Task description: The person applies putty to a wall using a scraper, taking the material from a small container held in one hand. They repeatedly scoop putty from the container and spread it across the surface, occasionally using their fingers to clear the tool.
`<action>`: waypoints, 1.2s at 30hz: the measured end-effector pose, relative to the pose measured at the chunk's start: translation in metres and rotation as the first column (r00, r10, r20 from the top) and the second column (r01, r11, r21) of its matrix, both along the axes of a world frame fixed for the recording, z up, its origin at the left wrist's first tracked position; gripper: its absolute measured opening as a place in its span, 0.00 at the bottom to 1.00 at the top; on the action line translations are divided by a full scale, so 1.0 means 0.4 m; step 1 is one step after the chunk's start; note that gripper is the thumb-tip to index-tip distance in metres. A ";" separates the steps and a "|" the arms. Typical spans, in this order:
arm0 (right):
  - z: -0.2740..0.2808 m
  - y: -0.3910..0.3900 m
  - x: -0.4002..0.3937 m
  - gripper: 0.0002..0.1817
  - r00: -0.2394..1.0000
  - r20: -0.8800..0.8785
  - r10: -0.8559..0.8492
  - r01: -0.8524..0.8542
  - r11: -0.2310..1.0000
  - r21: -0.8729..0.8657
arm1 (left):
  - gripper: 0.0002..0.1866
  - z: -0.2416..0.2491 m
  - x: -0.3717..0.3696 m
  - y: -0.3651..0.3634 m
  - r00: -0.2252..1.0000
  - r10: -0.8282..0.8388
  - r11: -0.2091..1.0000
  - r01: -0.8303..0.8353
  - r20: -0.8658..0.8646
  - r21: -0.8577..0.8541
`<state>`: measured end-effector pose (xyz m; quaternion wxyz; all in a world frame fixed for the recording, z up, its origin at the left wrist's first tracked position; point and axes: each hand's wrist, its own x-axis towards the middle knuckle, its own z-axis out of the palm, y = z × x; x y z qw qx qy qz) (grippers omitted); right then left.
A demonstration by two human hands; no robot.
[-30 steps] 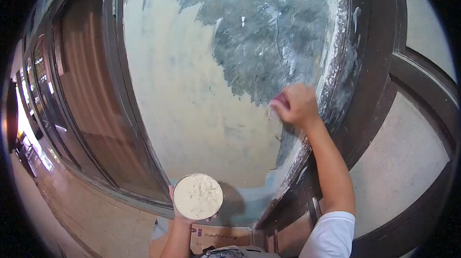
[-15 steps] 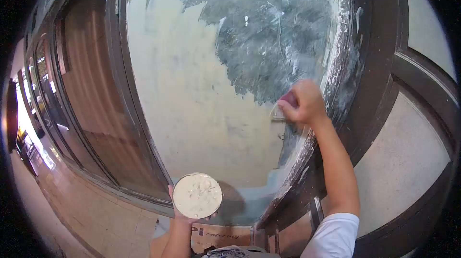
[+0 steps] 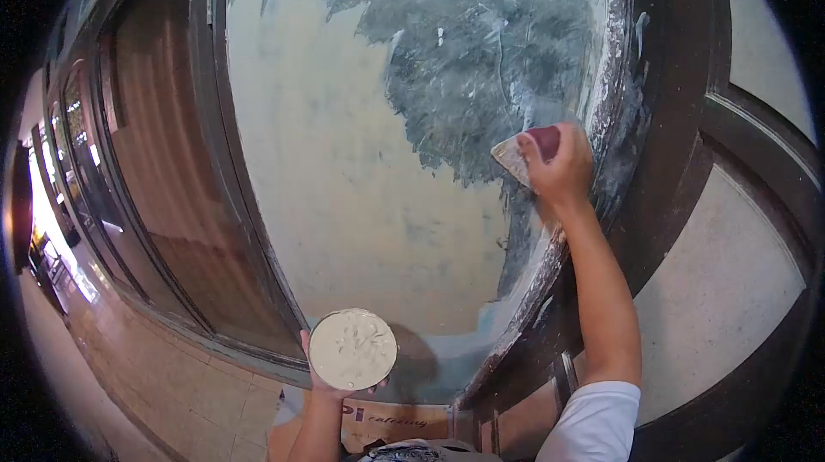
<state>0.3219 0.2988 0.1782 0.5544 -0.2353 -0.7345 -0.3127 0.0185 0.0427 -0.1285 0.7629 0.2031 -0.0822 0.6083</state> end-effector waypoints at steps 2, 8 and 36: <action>-0.005 -0.001 0.011 0.21 0.997 0.005 0.073 -0.073 0.997 0.006 | 0.59 -0.005 -0.006 -0.003 1.000 0.017 1.000 -0.017 -0.020 -0.002; -0.036 0.006 -0.001 0.25 0.974 0.224 -0.009 -0.006 0.998 0.066 | 0.60 0.002 0.000 -0.003 1.000 0.013 1.000 -0.013 0.025 0.009; 0.025 -0.059 -0.009 0.23 0.995 -0.093 0.046 -0.073 0.946 -0.315 | 0.60 0.002 -0.004 -0.001 1.000 0.004 1.000 -0.004 0.029 0.004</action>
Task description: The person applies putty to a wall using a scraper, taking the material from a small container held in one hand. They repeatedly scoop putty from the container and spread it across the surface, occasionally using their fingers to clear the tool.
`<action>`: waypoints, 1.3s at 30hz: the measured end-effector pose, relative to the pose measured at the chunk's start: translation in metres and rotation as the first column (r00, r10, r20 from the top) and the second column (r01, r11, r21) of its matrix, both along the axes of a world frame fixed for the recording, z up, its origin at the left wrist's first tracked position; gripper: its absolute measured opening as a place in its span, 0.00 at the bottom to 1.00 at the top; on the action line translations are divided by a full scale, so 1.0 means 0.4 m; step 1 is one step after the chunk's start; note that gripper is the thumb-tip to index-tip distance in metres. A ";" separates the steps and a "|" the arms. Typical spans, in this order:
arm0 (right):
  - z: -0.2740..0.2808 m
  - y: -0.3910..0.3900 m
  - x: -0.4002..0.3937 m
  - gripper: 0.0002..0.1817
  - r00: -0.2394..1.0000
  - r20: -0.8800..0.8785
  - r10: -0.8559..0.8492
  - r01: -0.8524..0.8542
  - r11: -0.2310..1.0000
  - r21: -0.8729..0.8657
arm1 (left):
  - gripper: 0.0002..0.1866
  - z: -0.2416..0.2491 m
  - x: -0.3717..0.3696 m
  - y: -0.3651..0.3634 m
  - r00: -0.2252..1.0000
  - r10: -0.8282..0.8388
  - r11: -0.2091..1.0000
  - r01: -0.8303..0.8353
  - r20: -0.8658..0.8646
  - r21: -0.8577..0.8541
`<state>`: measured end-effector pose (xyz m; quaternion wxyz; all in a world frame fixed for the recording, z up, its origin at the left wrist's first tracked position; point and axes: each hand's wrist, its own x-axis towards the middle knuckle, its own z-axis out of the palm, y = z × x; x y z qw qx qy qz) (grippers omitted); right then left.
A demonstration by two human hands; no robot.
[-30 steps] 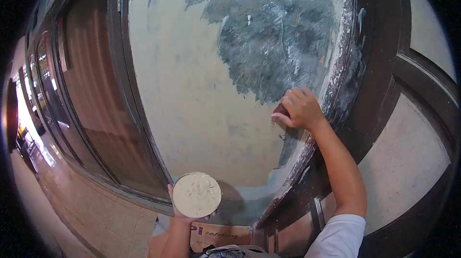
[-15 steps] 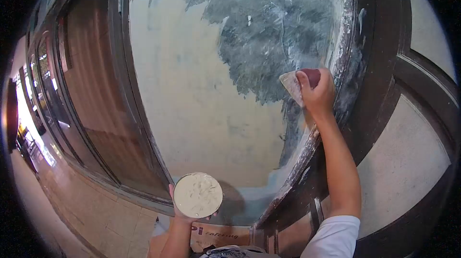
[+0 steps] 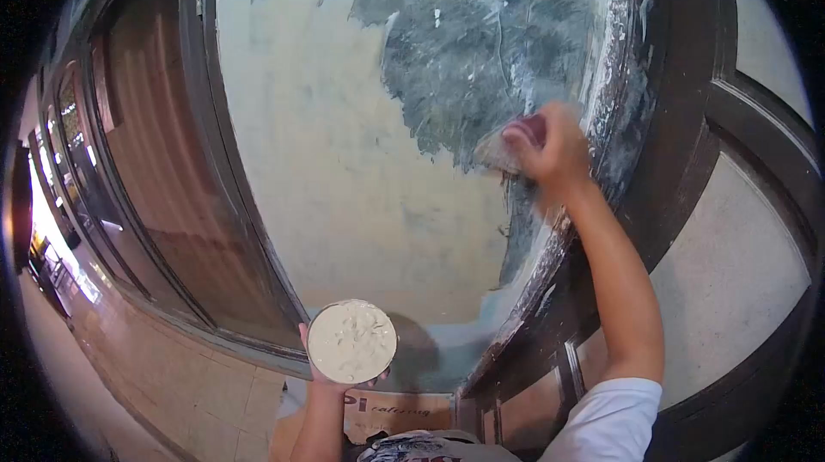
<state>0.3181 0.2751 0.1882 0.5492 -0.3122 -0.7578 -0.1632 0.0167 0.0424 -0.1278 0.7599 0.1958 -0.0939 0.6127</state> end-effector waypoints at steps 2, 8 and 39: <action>-0.083 0.040 0.015 0.22 0.819 0.573 0.015 -0.136 0.976 0.168 | 0.60 0.000 -0.005 -0.001 1.000 0.012 1.000 -0.012 -0.011 -0.013; 0.037 0.060 0.020 0.25 0.993 0.046 -0.109 0.095 0.964 0.247 | 0.59 0.004 0.002 0.002 1.000 0.000 0.999 0.000 0.011 -0.037; -0.030 -0.015 0.019 0.21 0.556 0.831 0.006 -0.029 1.000 0.012 | 0.59 -0.023 0.017 -0.012 0.999 -0.013 1.000 0.012 0.035 0.018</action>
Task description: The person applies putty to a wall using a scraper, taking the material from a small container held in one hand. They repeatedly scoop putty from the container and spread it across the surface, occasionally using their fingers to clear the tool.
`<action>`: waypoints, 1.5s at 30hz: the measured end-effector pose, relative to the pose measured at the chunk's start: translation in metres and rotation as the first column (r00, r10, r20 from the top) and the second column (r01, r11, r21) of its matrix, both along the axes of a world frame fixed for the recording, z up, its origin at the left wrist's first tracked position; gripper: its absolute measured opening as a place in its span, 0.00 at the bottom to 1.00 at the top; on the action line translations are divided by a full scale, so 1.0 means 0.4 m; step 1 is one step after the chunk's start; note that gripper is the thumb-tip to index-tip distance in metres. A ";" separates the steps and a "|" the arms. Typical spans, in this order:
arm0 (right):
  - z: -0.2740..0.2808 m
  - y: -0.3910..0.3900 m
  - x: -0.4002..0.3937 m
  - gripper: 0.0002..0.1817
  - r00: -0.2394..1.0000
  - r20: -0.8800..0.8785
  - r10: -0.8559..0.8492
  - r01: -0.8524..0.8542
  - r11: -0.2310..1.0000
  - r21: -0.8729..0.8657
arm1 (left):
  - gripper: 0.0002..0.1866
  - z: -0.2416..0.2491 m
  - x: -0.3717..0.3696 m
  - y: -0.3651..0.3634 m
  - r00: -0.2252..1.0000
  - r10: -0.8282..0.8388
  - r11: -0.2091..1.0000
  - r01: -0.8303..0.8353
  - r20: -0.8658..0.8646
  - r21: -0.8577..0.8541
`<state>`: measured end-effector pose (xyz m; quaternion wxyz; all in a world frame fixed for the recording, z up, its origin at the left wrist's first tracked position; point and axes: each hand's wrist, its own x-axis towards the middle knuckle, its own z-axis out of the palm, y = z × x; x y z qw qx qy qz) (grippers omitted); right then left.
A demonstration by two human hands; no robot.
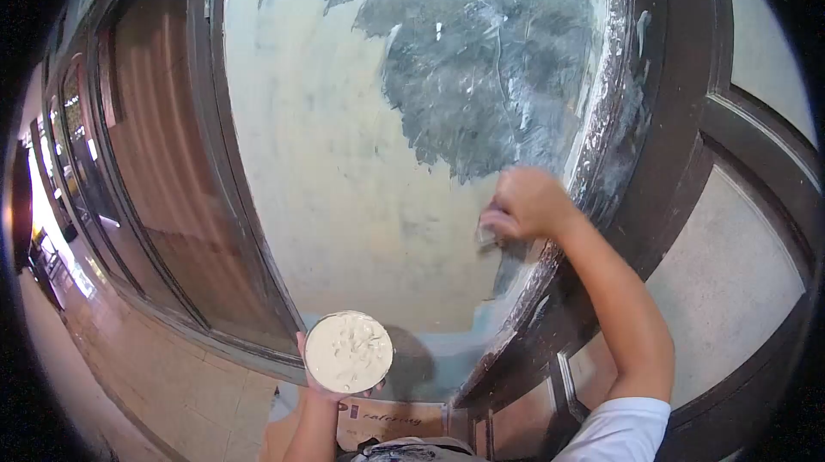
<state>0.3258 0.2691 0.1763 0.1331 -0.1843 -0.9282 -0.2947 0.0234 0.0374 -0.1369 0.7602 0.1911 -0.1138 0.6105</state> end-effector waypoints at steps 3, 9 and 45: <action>-0.083 0.047 0.006 0.21 0.986 -0.021 0.164 -0.155 0.960 0.235 | 0.60 0.010 0.000 -0.007 1.000 -0.017 1.000 0.017 -0.003 -0.004; 0.011 0.060 -0.007 0.23 0.394 -0.919 0.015 0.005 1.000 0.018 | 0.60 0.011 0.006 -0.008 1.000 0.001 0.999 -0.001 0.003 -0.035; -0.021 0.060 0.019 0.24 0.404 -0.915 0.013 0.009 1.000 0.019 | 0.61 -0.010 0.003 -0.009 1.000 0.012 0.999 -0.013 -0.027 -0.046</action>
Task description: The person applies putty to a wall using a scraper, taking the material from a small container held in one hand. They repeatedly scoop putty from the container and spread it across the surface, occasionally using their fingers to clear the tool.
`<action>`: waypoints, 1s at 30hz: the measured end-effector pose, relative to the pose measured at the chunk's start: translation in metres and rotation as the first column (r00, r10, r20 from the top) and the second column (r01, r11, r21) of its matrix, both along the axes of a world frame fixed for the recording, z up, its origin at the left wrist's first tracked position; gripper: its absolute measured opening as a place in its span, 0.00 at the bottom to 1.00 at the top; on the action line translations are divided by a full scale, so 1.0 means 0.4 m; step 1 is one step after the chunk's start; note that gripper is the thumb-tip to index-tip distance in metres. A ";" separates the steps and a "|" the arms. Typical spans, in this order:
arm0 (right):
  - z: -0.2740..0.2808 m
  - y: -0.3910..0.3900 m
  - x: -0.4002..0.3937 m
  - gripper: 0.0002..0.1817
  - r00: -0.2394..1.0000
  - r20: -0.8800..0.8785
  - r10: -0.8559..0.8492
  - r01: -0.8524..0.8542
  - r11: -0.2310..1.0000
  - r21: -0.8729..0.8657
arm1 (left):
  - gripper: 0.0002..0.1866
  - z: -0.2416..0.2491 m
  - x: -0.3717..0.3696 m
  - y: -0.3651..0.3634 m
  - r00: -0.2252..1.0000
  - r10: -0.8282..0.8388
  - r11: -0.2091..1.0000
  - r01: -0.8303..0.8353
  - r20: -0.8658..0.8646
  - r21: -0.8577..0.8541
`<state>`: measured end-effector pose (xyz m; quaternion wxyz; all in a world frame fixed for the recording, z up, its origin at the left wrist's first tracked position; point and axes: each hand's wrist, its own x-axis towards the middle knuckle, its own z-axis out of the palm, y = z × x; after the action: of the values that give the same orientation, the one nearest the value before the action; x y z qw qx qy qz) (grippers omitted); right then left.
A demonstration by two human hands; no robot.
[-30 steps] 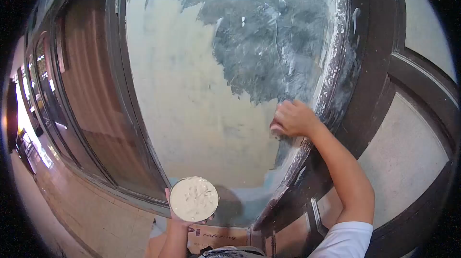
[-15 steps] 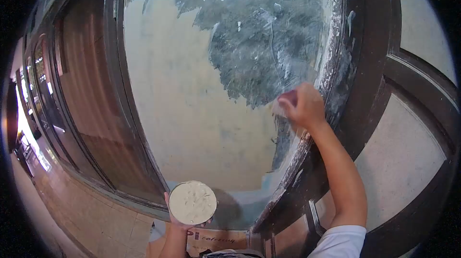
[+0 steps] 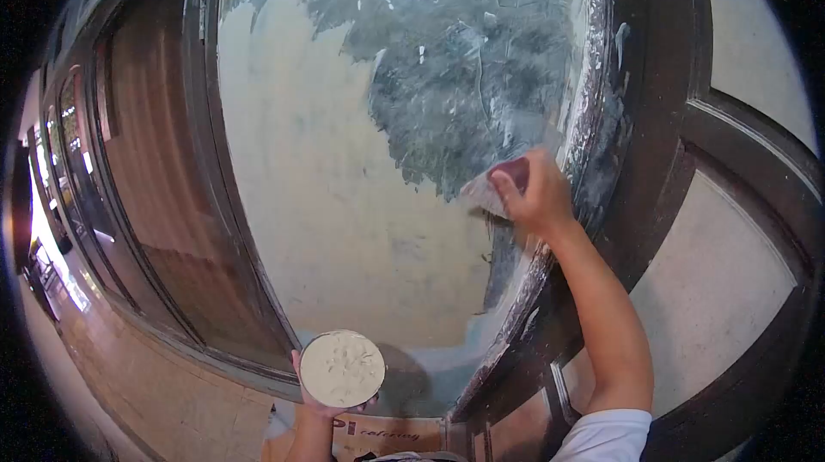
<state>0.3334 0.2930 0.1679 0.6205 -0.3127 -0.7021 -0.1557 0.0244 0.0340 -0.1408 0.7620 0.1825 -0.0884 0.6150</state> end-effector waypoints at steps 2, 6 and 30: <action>-0.019 -0.012 0.012 0.25 0.794 0.606 0.047 -0.079 0.997 0.026 | 0.61 0.005 -0.003 0.005 1.000 -0.012 1.000 0.012 -0.016 0.015; -0.009 -0.018 0.000 0.27 0.652 0.751 -0.104 0.015 0.992 0.124 | 0.60 0.039 0.002 -0.006 1.000 0.026 0.998 -0.025 0.008 -0.049; 0.052 -0.202 -0.120 0.13 0.831 0.540 0.135 -0.230 0.967 0.112 | 0.61 0.225 0.007 0.068 0.975 0.160 0.987 -0.157 -0.151 0.030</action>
<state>0.2854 0.2123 0.1888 0.4403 -0.1342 -0.8559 -0.2356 0.0271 0.0613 -0.0508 0.7133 0.2426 -0.0203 0.6572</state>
